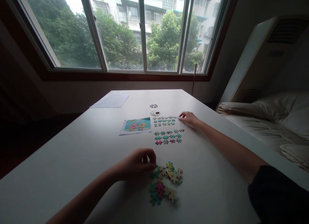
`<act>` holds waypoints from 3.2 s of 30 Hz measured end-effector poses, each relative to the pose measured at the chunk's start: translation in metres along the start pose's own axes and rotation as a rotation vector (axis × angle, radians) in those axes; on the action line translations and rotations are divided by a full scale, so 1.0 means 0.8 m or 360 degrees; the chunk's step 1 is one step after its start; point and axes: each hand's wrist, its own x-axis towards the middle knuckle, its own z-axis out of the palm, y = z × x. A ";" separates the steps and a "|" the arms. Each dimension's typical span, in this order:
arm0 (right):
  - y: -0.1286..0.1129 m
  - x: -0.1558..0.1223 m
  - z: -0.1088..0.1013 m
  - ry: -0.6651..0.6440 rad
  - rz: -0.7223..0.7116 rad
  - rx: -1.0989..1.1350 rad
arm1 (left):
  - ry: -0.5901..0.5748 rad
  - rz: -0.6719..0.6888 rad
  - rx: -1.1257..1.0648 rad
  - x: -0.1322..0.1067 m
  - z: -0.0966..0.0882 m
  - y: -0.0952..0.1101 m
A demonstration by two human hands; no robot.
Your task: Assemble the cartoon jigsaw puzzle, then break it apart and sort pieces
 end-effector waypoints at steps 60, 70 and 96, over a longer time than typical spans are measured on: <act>-0.144 -0.209 0.008 -0.0039 -0.1168 0.0117 | 0.0285 0.0053 0.0325 0.005 0.030 0.014; -0.142 -0.206 0.010 -0.0026 -0.1068 0.0136 | 0.0455 0.0073 0.0632 0.006 0.037 0.009; -0.138 -0.202 0.007 0.0178 -0.1163 0.0371 | 0.0540 0.0093 0.0383 0.007 0.037 0.019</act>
